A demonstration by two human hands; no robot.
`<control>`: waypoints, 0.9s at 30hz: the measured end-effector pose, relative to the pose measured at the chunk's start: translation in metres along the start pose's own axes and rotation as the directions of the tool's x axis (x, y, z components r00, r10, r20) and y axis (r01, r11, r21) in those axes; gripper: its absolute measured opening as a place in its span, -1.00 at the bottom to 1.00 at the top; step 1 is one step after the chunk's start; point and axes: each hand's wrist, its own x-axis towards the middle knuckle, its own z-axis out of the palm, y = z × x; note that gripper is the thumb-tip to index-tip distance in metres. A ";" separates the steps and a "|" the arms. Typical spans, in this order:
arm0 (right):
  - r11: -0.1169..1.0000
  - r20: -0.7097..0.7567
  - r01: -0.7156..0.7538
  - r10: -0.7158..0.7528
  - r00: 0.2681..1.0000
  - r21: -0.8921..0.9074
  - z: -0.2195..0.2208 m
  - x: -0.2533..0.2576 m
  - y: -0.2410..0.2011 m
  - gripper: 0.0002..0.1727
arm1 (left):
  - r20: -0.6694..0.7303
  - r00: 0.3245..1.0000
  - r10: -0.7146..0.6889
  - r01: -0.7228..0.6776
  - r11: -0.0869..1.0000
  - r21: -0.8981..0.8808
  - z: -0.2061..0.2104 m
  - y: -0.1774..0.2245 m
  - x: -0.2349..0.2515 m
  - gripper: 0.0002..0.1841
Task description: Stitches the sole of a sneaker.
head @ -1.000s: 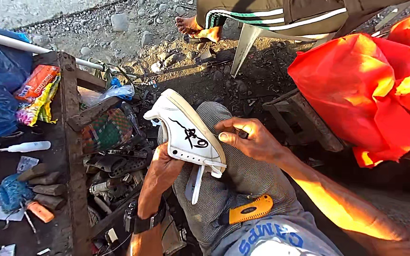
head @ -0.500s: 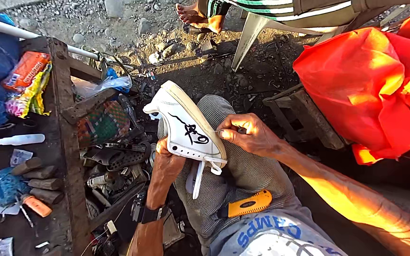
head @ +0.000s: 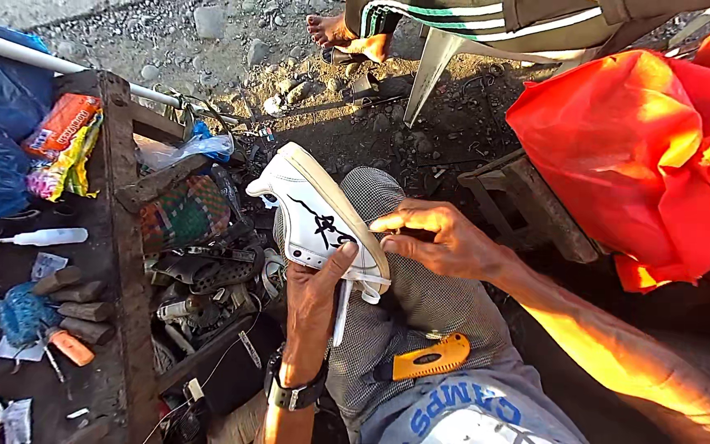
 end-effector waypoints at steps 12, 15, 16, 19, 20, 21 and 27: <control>0.994 0.006 0.073 -0.073 0.997 -0.085 0.006 0.012 0.004 -0.76 | -0.060 0.998 0.030 -0.031 0.999 -0.016 0.003 -0.003 -0.002 -0.81; 0.981 0.041 0.119 -0.114 0.993 -0.156 0.002 0.016 0.000 -0.75 | -0.087 0.995 0.040 -0.040 0.999 -0.002 0.006 -0.003 -0.003 -0.83; 0.969 0.057 0.147 -0.138 0.989 -0.200 0.000 0.018 -0.002 -0.75 | -0.092 0.995 0.044 -0.044 0.999 0.002 0.006 -0.004 -0.003 -0.83; 0.910 0.149 0.223 -0.181 0.972 -0.349 -0.008 0.027 -0.012 -0.74 | -0.094 0.993 0.066 -0.067 0.998 -0.008 0.009 -0.006 -0.002 -0.84; 0.889 0.185 0.234 -0.172 0.967 -0.393 -0.010 0.031 -0.017 -0.74 | -0.101 0.992 0.079 -0.080 0.997 -0.004 0.011 -0.006 -0.002 -0.84; 0.868 0.221 0.242 -0.158 0.962 -0.433 -0.012 0.035 -0.022 -0.74 | -0.106 0.990 0.093 -0.093 0.996 0.004 0.014 -0.007 -0.002 -0.84; 0.741 0.415 0.263 0.023 0.909 -0.618 -0.011 0.059 -0.044 -0.78 | -0.122 0.985 0.124 -0.121 0.992 0.030 0.018 -0.012 -0.002 -0.85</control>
